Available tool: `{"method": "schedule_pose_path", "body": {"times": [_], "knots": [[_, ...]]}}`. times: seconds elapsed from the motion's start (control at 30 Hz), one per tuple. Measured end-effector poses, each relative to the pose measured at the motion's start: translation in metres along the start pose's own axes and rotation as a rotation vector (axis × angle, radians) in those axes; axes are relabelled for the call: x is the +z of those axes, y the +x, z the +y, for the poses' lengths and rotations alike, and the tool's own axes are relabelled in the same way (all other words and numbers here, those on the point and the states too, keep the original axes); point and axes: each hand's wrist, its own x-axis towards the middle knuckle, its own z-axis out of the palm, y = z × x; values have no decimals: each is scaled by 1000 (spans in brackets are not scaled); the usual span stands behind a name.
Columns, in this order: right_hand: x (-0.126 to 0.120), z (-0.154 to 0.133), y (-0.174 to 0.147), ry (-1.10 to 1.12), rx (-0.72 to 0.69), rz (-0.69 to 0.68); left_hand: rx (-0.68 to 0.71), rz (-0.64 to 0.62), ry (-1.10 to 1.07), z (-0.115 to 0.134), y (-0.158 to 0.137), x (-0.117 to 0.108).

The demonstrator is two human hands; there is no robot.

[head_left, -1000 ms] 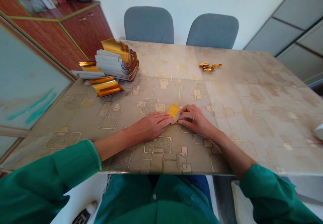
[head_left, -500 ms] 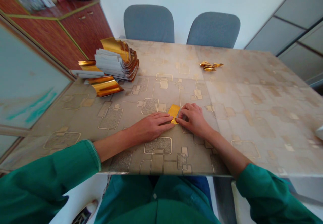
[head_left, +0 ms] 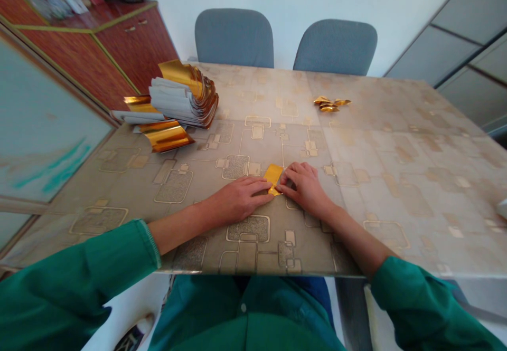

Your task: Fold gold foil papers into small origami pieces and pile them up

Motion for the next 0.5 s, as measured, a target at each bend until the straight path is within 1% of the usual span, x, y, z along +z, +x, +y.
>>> {"method": "schedule_pose_path", "body": {"times": [0.23, 0.33, 0.5], "knots": [[3, -9, -3, -161, -23, 30, -118, 49, 63, 16, 7, 3], [5, -11, -3, -215, -25, 43, -111, 40, 48, 18, 5, 5], [5, -11, -1, -226, -19, 54, -78, 62, 53, 15, 3, 6]]}}
